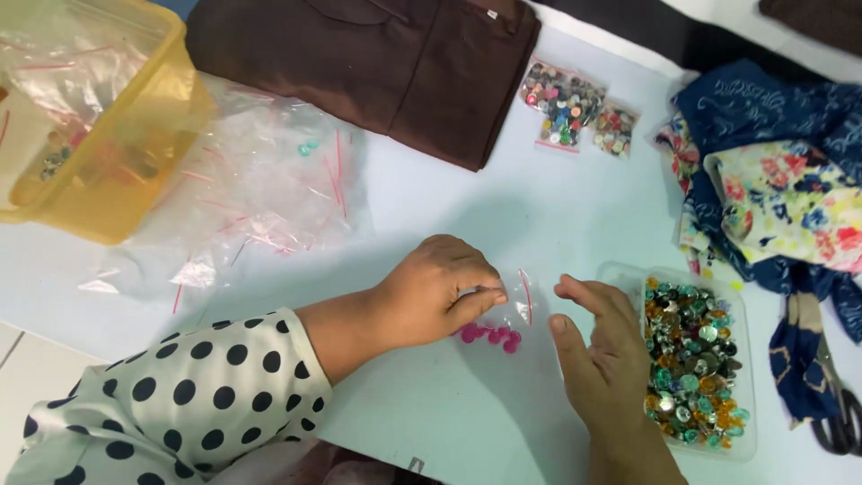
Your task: Sorting small decorative buttons by color and placing them into small plastic bags
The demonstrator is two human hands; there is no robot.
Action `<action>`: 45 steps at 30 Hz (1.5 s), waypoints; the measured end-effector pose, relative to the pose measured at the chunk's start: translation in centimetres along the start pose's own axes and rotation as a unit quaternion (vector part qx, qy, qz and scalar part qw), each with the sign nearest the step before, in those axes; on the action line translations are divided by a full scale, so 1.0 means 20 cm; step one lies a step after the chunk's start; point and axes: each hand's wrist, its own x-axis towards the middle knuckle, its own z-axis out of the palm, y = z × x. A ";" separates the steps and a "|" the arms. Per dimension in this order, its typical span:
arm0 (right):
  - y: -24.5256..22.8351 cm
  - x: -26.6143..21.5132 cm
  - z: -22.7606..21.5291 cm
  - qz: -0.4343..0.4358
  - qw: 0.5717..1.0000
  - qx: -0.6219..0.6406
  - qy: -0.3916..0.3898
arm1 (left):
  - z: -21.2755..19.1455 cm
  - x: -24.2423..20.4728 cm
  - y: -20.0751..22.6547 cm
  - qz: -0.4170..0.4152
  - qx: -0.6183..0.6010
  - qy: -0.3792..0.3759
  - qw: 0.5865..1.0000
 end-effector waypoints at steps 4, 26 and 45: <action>0.01 0.00 0.03 0.099 0.991 0.052 -0.079 | 0.01 -0.01 0.01 -0.004 0.001 -0.031 1.000; 0.07 -0.01 0.05 0.121 0.978 0.161 -0.056 | -0.01 -0.03 0.04 -0.005 0.097 -0.049 0.994; 0.02 -0.07 0.13 0.084 0.967 0.235 -0.043 | 0.03 -0.02 0.10 0.000 0.179 -0.007 0.984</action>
